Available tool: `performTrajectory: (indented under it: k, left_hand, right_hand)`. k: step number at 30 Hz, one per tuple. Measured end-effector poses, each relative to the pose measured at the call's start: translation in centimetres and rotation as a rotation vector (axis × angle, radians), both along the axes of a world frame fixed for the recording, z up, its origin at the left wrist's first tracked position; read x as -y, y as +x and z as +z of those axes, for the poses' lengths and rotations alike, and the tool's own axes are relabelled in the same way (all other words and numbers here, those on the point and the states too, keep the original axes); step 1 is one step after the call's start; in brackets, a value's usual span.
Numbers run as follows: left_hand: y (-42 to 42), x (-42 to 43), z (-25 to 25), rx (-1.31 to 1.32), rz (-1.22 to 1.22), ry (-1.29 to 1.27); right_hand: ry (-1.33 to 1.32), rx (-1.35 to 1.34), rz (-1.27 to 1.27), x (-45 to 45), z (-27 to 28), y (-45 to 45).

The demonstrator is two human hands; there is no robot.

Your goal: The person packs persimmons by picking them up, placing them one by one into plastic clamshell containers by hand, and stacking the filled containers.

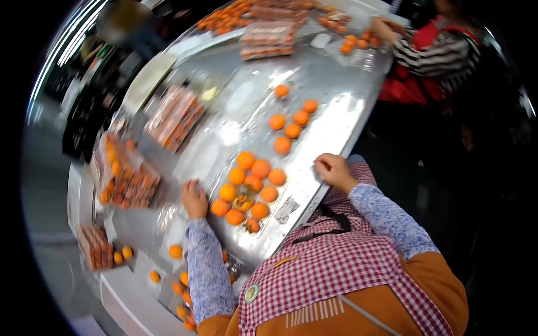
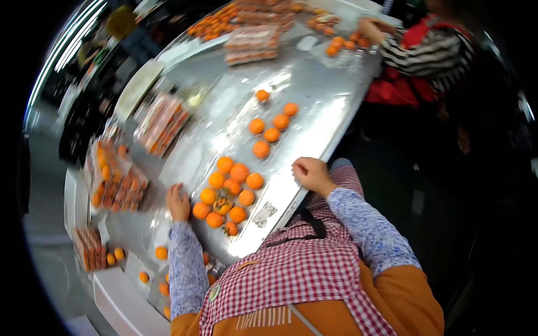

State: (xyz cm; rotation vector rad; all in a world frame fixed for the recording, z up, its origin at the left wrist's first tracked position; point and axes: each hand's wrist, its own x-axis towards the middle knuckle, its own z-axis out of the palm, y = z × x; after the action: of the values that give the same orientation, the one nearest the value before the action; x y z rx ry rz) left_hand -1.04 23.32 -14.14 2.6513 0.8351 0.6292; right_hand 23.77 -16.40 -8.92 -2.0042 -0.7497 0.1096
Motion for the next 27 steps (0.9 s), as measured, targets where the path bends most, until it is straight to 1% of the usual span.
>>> performTrajectory:
  k: [2,4,6,8,14,15,16,18,19,20,22,24,25,27]
  left_hand:
    - [0.2,0.0,-0.1,-0.003,-0.006,0.034]
    - [0.2,0.1,-0.1,-0.018,-0.003,0.069]
    - [0.2,0.5,0.0,-0.057,0.034,0.070]
    - [0.3,1.0,0.5,-0.140,0.091,0.085]
    - [0.0,0.2,-0.2,-0.193,0.058,0.114]
    - [-0.2,-0.4,-0.7,-0.162,0.021,0.132]
    - [-0.1,-0.3,-0.8,-0.138,-0.019,0.137]
    - [-0.1,-0.8,-1.0,-0.093,-0.050,0.133]
    - [-0.2,-1.3,-1.6,-0.068,-0.064,0.164]
    - [-0.1,-0.2,-0.4,-0.065,-0.071,0.173]
    - [0.2,0.9,0.4,-0.024,-0.008,0.128]
    - [0.2,1.1,0.2,-0.043,0.042,0.087]
    - [0.1,1.3,0.2,-0.029,0.047,0.061]
    - [0.2,2.2,1.3,-0.070,0.080,0.011]
  right_hand:
    - [0.017,0.074,-0.042,-0.3,-0.8,-0.3]
    - [-0.025,0.239,0.007,-0.2,-1.3,-1.0]
    - [-0.040,0.363,-0.001,-0.3,-1.4,-1.9]
    - [-0.024,0.322,-0.016,-0.3,-1.1,-2.1]
    - [-0.022,0.316,0.000,0.2,-1.4,-1.9]
    - [-0.024,0.313,0.013,0.3,-1.5,-1.9]
    - [0.064,0.360,-0.005,0.2,-1.8,-1.8]
    - [0.096,0.366,-0.002,0.1,-2.3,-1.6]
    - [0.080,0.315,0.000,0.1,-1.9,-1.7]
    - [0.062,0.267,0.012,0.2,-1.0,-1.7]
    - [0.101,0.068,-0.033,-0.1,-0.4,-1.9]
    - [0.164,-0.103,-0.099,-0.7,-0.4,-2.1]
    - [0.175,-0.132,-0.070,-1.3,0.5,-2.3]
    - [0.191,-0.158,0.082,-3.4,2.3,-2.4]
